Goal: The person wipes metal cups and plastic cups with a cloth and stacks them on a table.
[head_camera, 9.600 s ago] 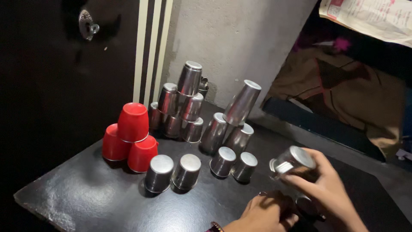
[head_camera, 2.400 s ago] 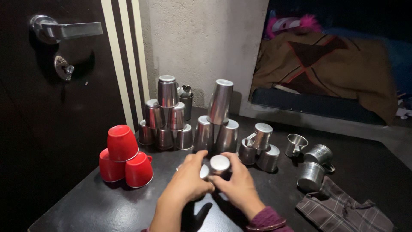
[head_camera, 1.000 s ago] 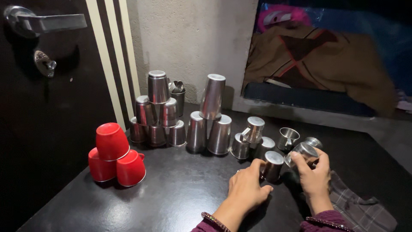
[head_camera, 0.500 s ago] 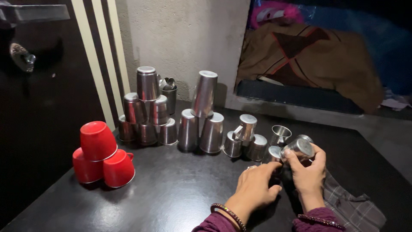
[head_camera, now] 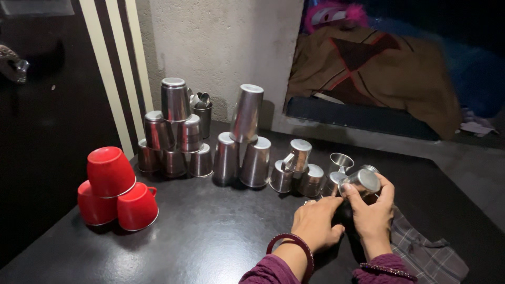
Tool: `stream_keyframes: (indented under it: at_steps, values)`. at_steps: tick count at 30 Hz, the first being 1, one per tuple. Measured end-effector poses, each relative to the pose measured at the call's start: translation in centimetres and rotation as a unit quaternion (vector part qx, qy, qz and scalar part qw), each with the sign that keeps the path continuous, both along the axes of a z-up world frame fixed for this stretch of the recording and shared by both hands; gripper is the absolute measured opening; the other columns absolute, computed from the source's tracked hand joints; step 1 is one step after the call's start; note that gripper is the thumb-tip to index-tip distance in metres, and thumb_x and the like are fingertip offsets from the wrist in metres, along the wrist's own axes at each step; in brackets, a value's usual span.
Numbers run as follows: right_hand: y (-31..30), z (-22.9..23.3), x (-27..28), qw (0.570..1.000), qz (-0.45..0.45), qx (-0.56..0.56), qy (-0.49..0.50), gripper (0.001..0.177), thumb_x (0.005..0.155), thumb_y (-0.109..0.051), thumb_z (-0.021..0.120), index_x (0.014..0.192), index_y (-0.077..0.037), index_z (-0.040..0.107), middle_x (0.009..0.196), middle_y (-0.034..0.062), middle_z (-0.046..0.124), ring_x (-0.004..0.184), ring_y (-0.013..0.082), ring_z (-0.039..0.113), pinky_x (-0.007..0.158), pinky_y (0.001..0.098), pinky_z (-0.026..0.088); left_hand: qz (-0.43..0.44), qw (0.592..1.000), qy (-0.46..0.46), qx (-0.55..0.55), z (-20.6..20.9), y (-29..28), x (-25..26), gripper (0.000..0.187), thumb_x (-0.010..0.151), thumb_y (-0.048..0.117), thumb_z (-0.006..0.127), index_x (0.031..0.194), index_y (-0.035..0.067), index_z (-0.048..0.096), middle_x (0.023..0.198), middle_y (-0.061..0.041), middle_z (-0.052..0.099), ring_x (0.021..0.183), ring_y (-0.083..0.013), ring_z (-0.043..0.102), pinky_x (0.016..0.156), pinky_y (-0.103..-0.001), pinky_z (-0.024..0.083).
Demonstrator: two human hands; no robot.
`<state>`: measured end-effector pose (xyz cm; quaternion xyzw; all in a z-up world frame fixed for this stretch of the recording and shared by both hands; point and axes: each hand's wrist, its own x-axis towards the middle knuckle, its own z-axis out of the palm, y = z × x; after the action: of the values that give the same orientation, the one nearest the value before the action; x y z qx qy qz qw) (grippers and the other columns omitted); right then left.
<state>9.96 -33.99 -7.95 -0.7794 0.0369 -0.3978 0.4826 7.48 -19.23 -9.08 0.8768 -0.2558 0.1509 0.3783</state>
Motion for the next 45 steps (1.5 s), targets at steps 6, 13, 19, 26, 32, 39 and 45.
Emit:
stream_keyframes:
  at_steps: [6, 13, 19, 26, 32, 39, 45]
  values:
    - [1.7, 1.1, 0.7, 0.992, 0.046, -0.027, -0.112, 0.064, 0.083, -0.017, 0.085, 0.138, -0.002, 0.054, 0.126, 0.0151, 0.067, 0.116, 0.0236, 0.065, 0.099, 0.0357, 0.053, 0.002, 1.000, -0.007, -0.011, -0.9, 0.1, 0.9, 0.057, 0.078, 0.027, 0.076, 0.129, 0.008, 0.061, 0.132, -0.013, 0.063, 0.114, -0.0374, 0.062, 0.095, -0.049, 0.049]
    - [3.0, 0.7, 2.4, 0.997, 0.025, -0.074, -0.028, 0.071, 0.081, -0.025, 0.085, 0.143, -0.007, 0.054, 0.128, 0.0158, 0.068, 0.118, 0.0272, 0.065, 0.100, 0.0404, 0.051, 0.028, 0.992, 0.057, -0.109, -1.3, 0.5, 1.3, 0.043, 0.080, 0.024, 0.069, 0.120, 0.009, 0.067, 0.121, -0.012, 0.066, 0.112, -0.0362, 0.064, 0.095, -0.048, 0.050]
    - [2.2, -0.6, 3.5, 0.989, 0.046, -0.137, -0.029, 0.074, 0.079, -0.030, 0.083, 0.143, -0.007, 0.055, 0.134, 0.0186, 0.063, 0.122, 0.0330, 0.062, 0.097, 0.0438, 0.049, 0.030, 0.994, 0.053, -0.094, -1.1, 0.5, 1.3, 0.040, 0.082, 0.021, 0.068, 0.119, 0.006, 0.065, 0.125, -0.013, 0.064, 0.113, -0.0377, 0.062, 0.095, -0.049, 0.049]
    - [2.1, -0.1, 3.0, 0.993, -0.010, -0.119, 0.014, 0.058, 0.079, -0.034, 0.083, 0.128, -0.007, 0.065, 0.120, 0.0145, 0.064, 0.108, 0.0309, 0.066, 0.091, 0.0435, 0.053, 0.024, 0.994, 0.058, -0.090, -1.0, 0.8, 1.3, 0.042, 0.082, 0.024, 0.071, 0.121, 0.008, 0.065, 0.123, -0.013, 0.065, 0.115, -0.0350, 0.062, 0.096, -0.047, 0.049]
    - [0.6, -1.4, 4.1, 0.995, 0.003, -0.040, -0.087, 0.052, 0.093, -0.038, 0.078, 0.127, -0.002, 0.061, 0.121, 0.0137, 0.065, 0.112, 0.0254, 0.064, 0.096, 0.0401, 0.050, 0.002, 0.995, 0.032, -0.096, -1.3, 0.9, 1.1, 0.053, 0.079, 0.026, 0.075, 0.129, 0.011, 0.065, 0.131, -0.011, 0.064, 0.116, -0.0365, 0.062, 0.098, -0.047, 0.048]
    - [0.8, -1.7, 5.1, 0.988, 0.068, 0.026, -0.134, 0.049, 0.098, -0.035, 0.075, 0.127, 0.000, 0.058, 0.115, 0.0096, 0.067, 0.106, 0.0175, 0.063, 0.096, 0.0329, 0.051, -0.007, 0.999, -0.036, 0.015, -1.7, -0.1, 1.0, 0.048, 0.080, 0.025, 0.074, 0.125, 0.011, 0.066, 0.116, -0.011, 0.067, 0.108, -0.0384, 0.063, 0.094, -0.050, 0.050]
    - [1.2, -1.3, 4.6, 0.990, 0.088, 0.066, -0.088, 0.048, 0.096, -0.035, 0.074, 0.128, -0.002, 0.058, 0.111, 0.0083, 0.069, 0.102, 0.0157, 0.065, 0.094, 0.0313, 0.051, 0.015, 0.999, -0.009, 0.030, -1.1, -0.5, 1.2, 0.042, 0.081, 0.023, 0.073, 0.120, 0.010, 0.063, 0.115, -0.011, 0.064, 0.106, -0.0387, 0.063, 0.089, -0.052, 0.051]
